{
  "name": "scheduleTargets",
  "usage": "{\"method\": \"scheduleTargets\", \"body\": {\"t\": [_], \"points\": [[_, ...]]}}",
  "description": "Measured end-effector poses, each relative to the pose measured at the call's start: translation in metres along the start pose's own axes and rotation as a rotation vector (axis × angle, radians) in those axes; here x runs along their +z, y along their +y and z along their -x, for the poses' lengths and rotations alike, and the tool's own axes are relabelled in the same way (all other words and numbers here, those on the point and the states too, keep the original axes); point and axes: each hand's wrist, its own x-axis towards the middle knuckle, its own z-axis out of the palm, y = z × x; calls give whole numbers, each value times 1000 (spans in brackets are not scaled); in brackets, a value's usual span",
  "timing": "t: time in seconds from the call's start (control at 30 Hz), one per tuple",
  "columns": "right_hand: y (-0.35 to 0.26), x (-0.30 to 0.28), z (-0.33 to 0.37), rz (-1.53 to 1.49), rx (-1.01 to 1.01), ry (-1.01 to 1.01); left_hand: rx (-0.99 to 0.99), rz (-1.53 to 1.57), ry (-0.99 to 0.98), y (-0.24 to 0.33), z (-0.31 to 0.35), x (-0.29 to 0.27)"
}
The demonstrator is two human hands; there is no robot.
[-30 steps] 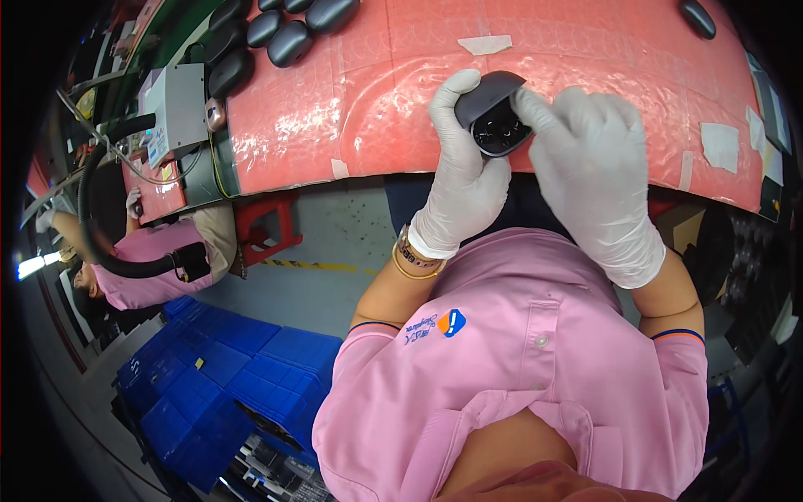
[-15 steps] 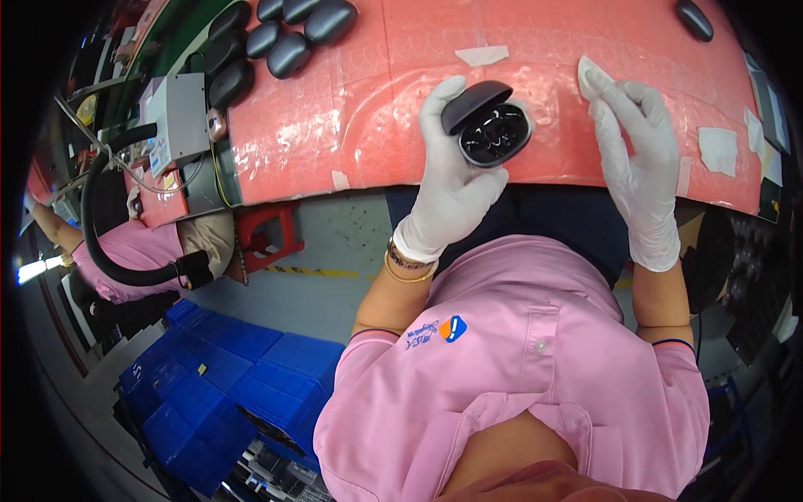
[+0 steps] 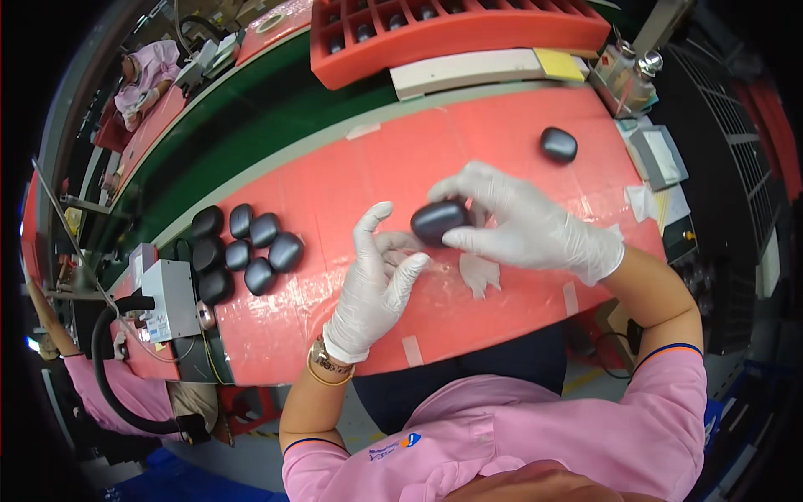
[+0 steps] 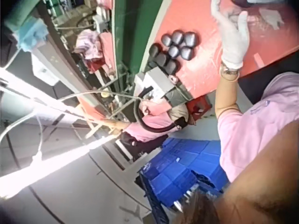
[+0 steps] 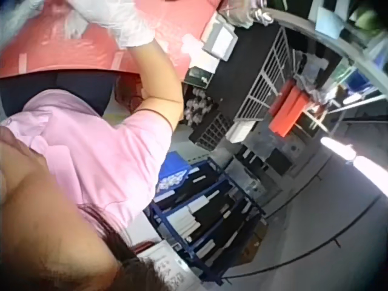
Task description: Cleaning and inspecting electronic earbud charging cases with a wipe.
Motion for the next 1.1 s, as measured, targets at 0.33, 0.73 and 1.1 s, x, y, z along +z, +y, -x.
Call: {"method": "scheduleTargets", "body": {"t": [0.33, 0.73, 1.1], "points": [[46, -123, -259, 265, 172, 670, -46, 59, 332, -55, -41, -8], [136, -107, -473, 508, -229, 933, 63, -35, 366, -61, -35, -9], [-47, 76, -264, 315, -661, 13, 312, -177, 411, -67, -48, 1]]}}
